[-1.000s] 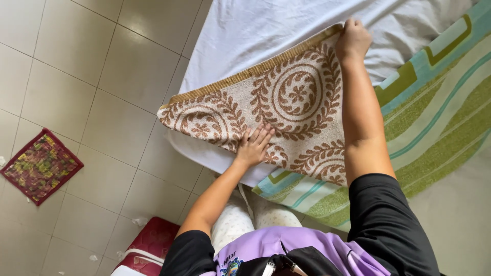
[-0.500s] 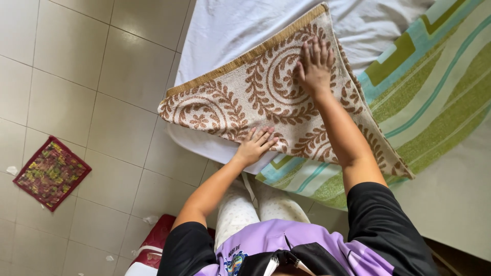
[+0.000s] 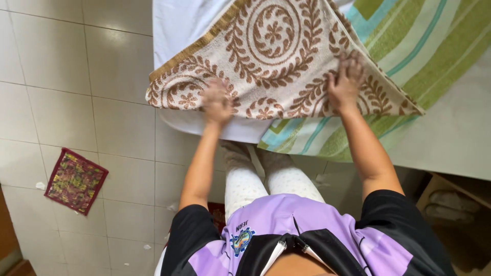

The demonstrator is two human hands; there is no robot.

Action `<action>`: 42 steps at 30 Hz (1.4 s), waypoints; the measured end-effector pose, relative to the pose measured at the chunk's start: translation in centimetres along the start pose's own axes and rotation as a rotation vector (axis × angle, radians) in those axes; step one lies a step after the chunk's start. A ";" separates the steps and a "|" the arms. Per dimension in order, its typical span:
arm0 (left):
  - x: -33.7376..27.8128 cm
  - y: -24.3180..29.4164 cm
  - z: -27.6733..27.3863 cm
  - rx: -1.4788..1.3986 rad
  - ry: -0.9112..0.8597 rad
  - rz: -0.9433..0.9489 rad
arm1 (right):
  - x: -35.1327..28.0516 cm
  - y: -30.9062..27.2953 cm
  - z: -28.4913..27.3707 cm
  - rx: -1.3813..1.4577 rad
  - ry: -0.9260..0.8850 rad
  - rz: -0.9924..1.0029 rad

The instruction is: The person unfolds a patterned towel and lays it flat on a bed. They then fold the towel multiple times into a compact rectangular shape. Finally, the person picks up a small decorative mat from the floor and walks towards a door.

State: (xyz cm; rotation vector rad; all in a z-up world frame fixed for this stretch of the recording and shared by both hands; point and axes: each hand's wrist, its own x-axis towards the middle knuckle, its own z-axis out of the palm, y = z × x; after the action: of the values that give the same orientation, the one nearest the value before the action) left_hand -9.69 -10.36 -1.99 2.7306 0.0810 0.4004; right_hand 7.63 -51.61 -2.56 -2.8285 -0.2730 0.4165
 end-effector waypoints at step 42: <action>-7.6 -6.9 -11.3 -0.889 0.069 -0.633 | -17.6 7.1 -3.2 0.198 0.289 0.049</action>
State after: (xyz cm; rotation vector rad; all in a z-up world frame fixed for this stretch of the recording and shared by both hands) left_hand -20.20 -0.74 3.45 1.6975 0.6064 0.2507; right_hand -6.87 -63.03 2.83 -2.6575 -0.0976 0.0379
